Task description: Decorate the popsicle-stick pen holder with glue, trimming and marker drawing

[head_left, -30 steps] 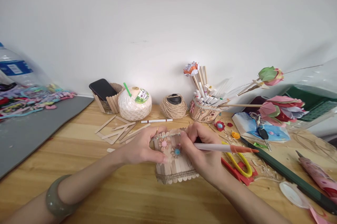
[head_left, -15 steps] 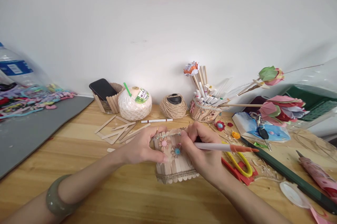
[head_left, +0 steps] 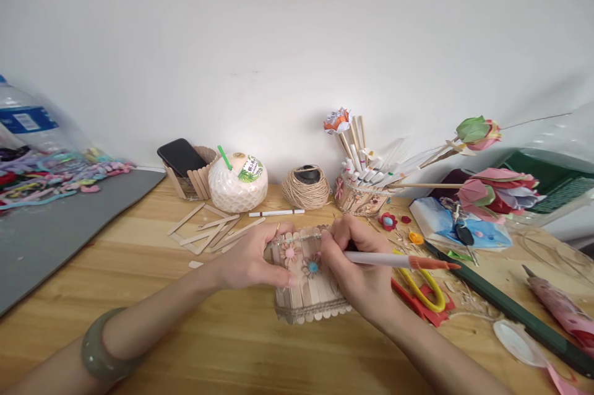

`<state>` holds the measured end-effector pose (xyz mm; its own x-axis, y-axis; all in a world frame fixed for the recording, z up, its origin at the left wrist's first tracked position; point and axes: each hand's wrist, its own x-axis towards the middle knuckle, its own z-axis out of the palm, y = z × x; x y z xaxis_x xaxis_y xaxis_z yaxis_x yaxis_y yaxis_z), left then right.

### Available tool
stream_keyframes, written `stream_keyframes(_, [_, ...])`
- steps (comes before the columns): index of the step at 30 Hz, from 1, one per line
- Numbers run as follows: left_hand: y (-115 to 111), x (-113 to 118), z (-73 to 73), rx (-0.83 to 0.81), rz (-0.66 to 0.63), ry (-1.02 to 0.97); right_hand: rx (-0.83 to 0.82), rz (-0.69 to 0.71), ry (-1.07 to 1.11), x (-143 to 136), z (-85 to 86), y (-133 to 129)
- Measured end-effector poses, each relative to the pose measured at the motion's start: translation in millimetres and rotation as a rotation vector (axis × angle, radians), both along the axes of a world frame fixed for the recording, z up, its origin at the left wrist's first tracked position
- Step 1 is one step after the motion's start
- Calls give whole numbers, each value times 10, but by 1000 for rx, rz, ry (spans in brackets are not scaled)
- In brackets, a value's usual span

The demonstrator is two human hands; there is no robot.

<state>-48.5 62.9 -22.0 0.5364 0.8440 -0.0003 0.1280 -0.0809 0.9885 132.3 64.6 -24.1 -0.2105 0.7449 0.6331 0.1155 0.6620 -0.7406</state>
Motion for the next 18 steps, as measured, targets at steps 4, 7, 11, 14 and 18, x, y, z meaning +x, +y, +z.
stream_keyframes(4, [9, -14, -36, 8, 12, 24, 34, 0, -27, 2, 12, -7])
stream_keyframes(7, [16, -20, -41, 12, 17, 27, 36, -5, -25, 3, 16, -13])
stream_keyframes(11, [18, -17, -28, 14, 24, 34, 33, -9, -30, 4, 12, -13])
stream_keyframes(14, [10, -11, -8, 21, 34, 41, 13, 13, -45, 7, 10, -11])
stream_keyframes(18, [-5, -2, 20, 8, 24, 18, 3, -18, -46, 7, 15, -19])
